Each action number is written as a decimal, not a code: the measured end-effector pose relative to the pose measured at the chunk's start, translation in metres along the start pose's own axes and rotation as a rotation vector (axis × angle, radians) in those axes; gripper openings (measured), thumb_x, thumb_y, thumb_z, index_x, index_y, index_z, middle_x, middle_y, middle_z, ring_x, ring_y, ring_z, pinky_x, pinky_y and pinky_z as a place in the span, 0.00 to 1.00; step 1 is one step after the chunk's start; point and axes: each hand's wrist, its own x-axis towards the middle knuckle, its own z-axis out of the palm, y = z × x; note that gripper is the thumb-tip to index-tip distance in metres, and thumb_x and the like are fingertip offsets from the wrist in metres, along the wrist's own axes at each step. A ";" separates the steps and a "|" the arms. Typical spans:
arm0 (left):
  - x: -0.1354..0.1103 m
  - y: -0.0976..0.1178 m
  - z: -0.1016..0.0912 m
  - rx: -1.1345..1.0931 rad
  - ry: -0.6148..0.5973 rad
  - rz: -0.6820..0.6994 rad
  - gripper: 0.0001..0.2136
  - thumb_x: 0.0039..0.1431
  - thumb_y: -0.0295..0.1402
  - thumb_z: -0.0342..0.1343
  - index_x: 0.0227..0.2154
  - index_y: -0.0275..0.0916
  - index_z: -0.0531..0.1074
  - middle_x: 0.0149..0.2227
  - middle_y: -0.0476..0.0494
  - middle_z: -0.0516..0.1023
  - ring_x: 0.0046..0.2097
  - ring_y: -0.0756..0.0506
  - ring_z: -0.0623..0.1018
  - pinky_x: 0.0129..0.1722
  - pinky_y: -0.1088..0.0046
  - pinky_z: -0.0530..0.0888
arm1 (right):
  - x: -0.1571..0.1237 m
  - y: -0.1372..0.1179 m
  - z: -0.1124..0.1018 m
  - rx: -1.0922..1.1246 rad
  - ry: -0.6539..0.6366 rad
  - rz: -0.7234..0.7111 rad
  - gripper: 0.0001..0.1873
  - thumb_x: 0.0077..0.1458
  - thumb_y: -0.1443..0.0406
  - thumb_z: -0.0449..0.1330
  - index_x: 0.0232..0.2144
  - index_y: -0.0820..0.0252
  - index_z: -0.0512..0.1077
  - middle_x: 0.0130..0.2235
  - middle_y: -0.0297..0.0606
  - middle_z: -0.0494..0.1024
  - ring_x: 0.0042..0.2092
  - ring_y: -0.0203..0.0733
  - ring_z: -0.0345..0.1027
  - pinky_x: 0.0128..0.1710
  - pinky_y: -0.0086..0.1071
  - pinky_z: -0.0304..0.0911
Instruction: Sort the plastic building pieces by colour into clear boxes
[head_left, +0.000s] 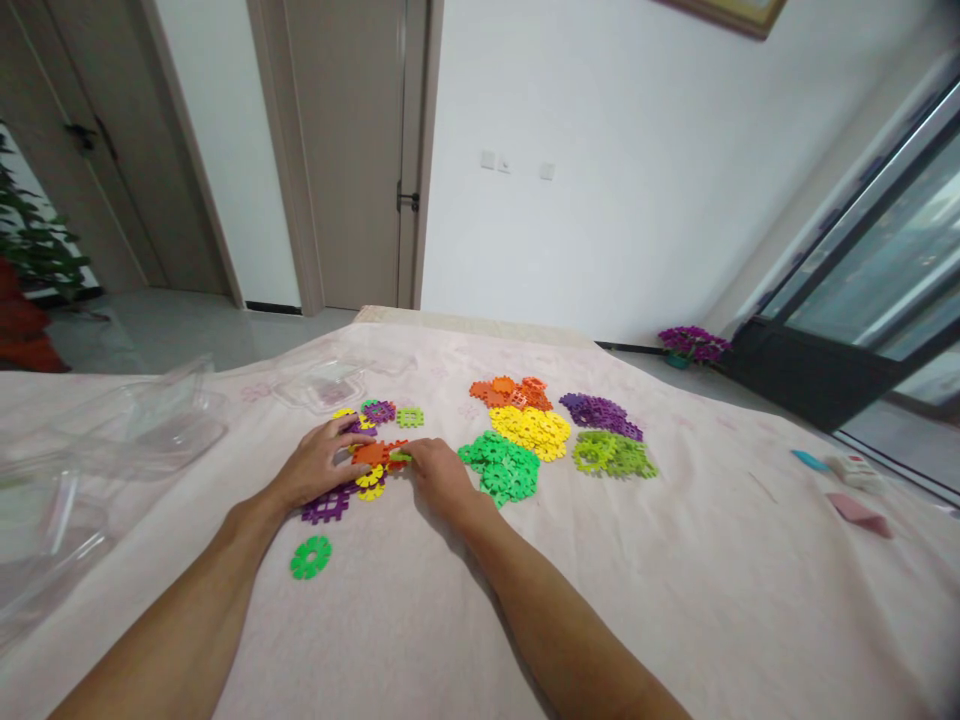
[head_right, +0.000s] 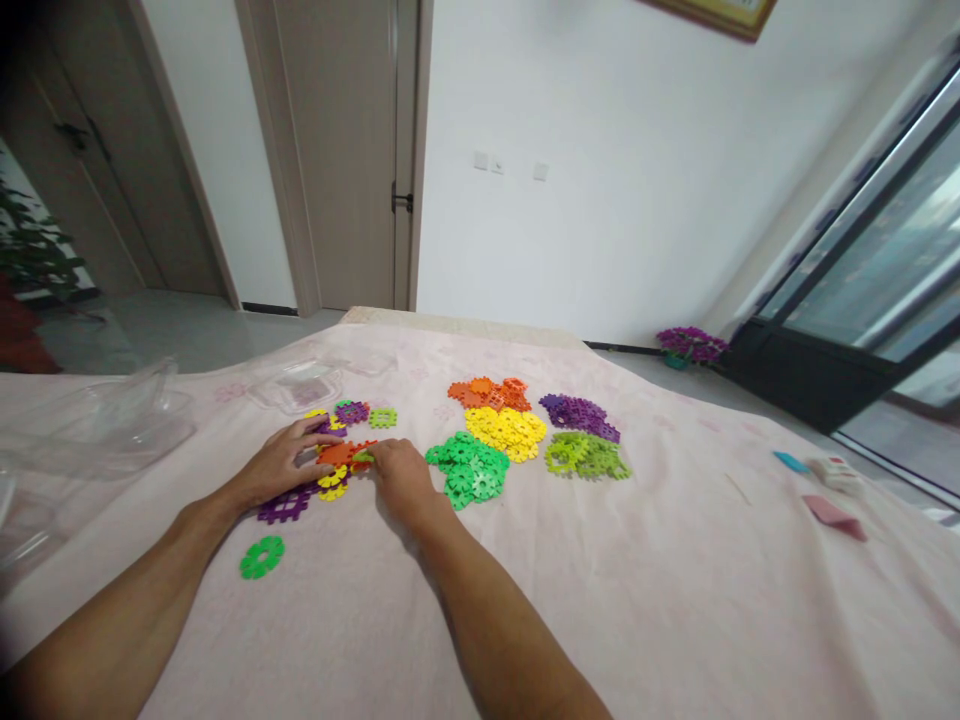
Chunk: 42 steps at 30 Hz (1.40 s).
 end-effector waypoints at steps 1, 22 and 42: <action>0.000 0.000 0.000 -0.002 0.001 -0.003 0.28 0.54 0.58 0.57 0.53 0.49 0.77 0.66 0.41 0.63 0.65 0.33 0.65 0.66 0.53 0.60 | 0.000 0.004 -0.004 0.076 0.033 0.031 0.16 0.63 0.71 0.53 0.48 0.57 0.76 0.49 0.40 0.81 0.50 0.43 0.72 0.51 0.32 0.63; 0.000 -0.003 0.002 -0.262 0.372 -0.270 0.26 0.68 0.49 0.37 0.49 0.38 0.75 0.53 0.38 0.77 0.57 0.42 0.73 0.63 0.62 0.64 | -0.117 0.174 -0.148 -0.401 0.545 0.714 0.21 0.56 0.68 0.55 0.52 0.64 0.72 0.52 0.52 0.74 0.56 0.52 0.67 0.55 0.42 0.62; 0.004 -0.003 0.000 -0.171 0.289 -0.282 0.23 0.64 0.46 0.42 0.45 0.38 0.78 0.53 0.39 0.78 0.57 0.42 0.74 0.62 0.66 0.65 | 0.013 -0.009 0.006 -0.380 -0.068 -0.252 0.12 0.68 0.64 0.54 0.51 0.54 0.70 0.43 0.40 0.77 0.46 0.45 0.66 0.45 0.35 0.63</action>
